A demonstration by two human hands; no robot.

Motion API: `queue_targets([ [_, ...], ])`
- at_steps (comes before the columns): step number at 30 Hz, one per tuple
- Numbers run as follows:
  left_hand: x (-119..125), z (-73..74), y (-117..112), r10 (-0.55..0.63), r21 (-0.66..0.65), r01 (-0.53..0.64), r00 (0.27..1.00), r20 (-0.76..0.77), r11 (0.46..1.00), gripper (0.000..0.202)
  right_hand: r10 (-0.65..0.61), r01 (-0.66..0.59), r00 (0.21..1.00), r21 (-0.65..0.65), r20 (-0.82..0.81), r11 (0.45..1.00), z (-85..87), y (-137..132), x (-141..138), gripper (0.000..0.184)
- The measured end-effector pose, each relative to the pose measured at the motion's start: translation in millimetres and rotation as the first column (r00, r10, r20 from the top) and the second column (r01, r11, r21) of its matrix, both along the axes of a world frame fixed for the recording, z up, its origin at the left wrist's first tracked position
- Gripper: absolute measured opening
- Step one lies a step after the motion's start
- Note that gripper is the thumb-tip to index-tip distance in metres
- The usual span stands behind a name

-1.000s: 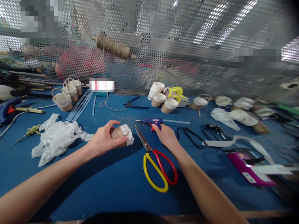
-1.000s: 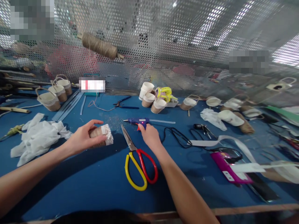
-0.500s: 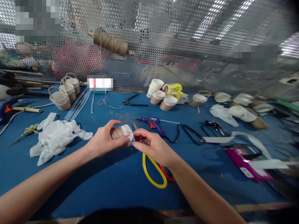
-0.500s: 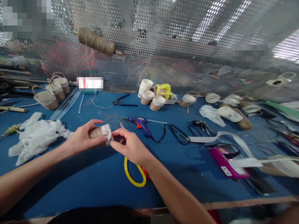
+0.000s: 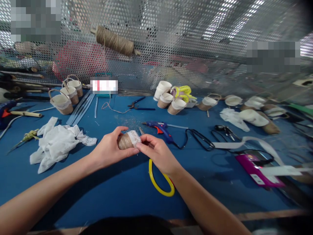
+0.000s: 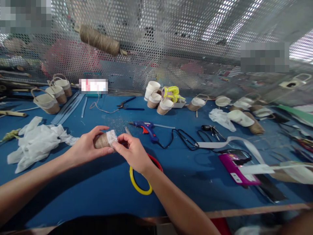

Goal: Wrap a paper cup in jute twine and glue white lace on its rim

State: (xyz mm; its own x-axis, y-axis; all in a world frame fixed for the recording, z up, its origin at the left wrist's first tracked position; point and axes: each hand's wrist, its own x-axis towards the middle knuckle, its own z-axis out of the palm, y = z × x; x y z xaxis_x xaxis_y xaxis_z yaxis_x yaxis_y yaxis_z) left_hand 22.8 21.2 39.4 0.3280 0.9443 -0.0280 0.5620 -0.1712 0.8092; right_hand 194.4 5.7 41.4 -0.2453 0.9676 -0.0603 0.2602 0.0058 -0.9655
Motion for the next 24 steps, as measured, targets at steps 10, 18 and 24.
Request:
queue_targets([
  [10,0.4,0.9,-1.7,0.001,-0.009,-0.001,1.0,0.021,1.0,0.057,-0.004,0.0,0.999,0.103,0.039,0.995,-4.5,-3.8,0.1,0.01],
  [18,-1.5,-2.9,-1.6,-0.029,0.03,0.028,0.999,0.023,0.999,0.051,-0.027,0.025,0.999,0.091,0.017,0.996,-2.5,-3.9,-1.5,0.011],
  [24,0.4,-5.2,-2.7,-0.014,0.093,0.014,1.0,0.007,0.996,0.052,-0.055,0.054,0.998,0.077,0.016,0.996,-4.2,-4.1,-1.7,0.011],
])
